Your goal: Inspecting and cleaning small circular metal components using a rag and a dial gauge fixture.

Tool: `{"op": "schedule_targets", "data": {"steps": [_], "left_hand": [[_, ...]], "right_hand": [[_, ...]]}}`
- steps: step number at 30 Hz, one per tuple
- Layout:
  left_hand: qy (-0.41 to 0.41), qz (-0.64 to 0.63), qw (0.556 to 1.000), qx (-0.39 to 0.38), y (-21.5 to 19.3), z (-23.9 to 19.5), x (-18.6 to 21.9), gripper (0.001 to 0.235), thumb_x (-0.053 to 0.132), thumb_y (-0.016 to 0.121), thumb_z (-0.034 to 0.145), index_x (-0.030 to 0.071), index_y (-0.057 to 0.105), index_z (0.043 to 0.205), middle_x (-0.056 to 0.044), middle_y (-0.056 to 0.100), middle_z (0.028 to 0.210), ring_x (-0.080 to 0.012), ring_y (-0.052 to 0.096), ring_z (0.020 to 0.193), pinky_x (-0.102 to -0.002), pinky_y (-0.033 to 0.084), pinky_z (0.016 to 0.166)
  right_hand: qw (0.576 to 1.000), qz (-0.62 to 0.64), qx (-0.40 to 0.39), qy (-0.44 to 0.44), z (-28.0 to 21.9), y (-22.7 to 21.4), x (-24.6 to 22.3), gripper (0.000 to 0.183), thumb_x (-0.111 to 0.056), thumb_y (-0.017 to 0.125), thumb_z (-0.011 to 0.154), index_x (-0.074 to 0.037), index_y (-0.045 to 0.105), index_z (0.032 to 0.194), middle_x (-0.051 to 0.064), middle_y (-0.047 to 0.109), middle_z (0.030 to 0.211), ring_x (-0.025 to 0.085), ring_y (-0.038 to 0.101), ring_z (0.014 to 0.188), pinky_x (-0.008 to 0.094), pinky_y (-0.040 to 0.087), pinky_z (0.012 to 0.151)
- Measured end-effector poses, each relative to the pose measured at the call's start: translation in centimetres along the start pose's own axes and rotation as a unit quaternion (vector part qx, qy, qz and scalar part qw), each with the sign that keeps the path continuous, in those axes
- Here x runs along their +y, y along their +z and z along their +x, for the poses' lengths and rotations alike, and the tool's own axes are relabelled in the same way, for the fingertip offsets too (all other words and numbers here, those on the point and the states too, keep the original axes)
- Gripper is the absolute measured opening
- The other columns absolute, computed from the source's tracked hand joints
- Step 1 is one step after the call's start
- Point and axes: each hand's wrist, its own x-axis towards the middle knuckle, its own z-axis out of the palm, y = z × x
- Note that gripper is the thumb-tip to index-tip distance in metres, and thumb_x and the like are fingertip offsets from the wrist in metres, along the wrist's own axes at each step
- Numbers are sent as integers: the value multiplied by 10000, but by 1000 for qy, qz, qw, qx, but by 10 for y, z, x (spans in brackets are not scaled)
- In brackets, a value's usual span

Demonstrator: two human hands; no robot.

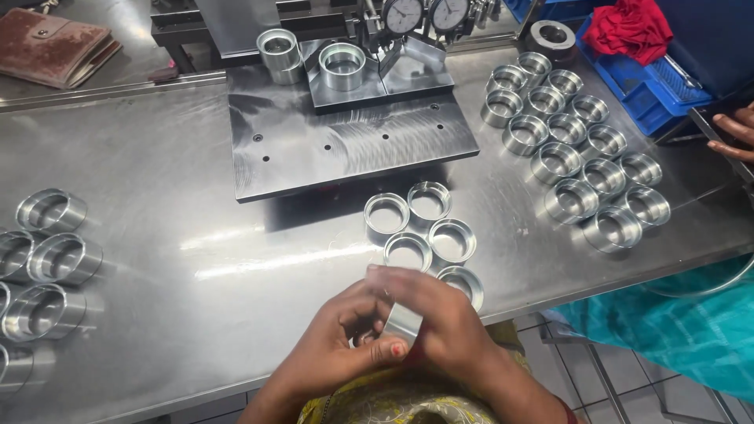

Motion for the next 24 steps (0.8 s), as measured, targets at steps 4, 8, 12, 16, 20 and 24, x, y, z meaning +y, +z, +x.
{"op": "schedule_targets", "data": {"steps": [4, 8, 12, 16, 20, 24], "left_hand": [[7, -8, 1000, 7, 3, 7, 2, 294, 297, 840, 817, 48, 718, 916, -20, 605, 1048, -115, 587, 908, -263, 505, 763], [23, 9, 1000, 16, 2, 8, -4, 320, 294, 858, 827, 3, 744, 898, -44, 598, 1001, -143, 578, 880, -295, 485, 757], [20, -99, 995, 22, -4, 5, -4, 355, 301, 835, 865, -27, 723, 942, -53, 578, 1044, -166, 624, 967, -366, 557, 881], [28, -147, 989, 19, -13, 12, 9, 366, 283, 731, 946, -11, 690, 1161, -73, 534, 1145, -200, 599, 1119, -422, 568, 1021], [58, -69, 995, 29, -13, 18, 23, 492, 308, 632, 997, 26, 630, 1401, -105, 532, 1256, -247, 539, 1288, -455, 507, 1121], [59, -36, 997, 47, -7, 16, 18, 563, 382, 568, 1031, 38, 571, 1477, -122, 539, 1327, -274, 515, 1346, -476, 455, 1160]], "right_hand": [[948, -243, 24, -203, 8, -2, -15, 552, -91, 662, 825, -146, 608, 1372, 122, 699, 1283, 276, 688, 1194, 381, 537, 1053], [992, 89, 6, 86, 1, -18, 49, 557, -76, 654, 829, -48, 606, 1383, 101, 735, 1186, 203, 734, 1059, 351, 593, 931], [931, 300, -24, 208, -22, -33, 45, 499, -99, 695, 876, 14, 595, 1351, 114, 721, 1084, 168, 716, 890, 297, 592, 766], [942, 317, 7, 114, -37, -50, 32, 507, 11, 764, 821, 29, 596, 1298, 89, 702, 981, 105, 672, 751, 233, 546, 620], [950, 309, 24, 39, -34, -60, 26, 432, 62, 818, 814, 32, 606, 1189, 80, 703, 931, 122, 691, 792, 265, 572, 671], [965, 255, 48, 33, -30, -50, 23, 400, 57, 828, 789, 19, 645, 1142, 71, 719, 941, 125, 697, 830, 273, 579, 715]]}}
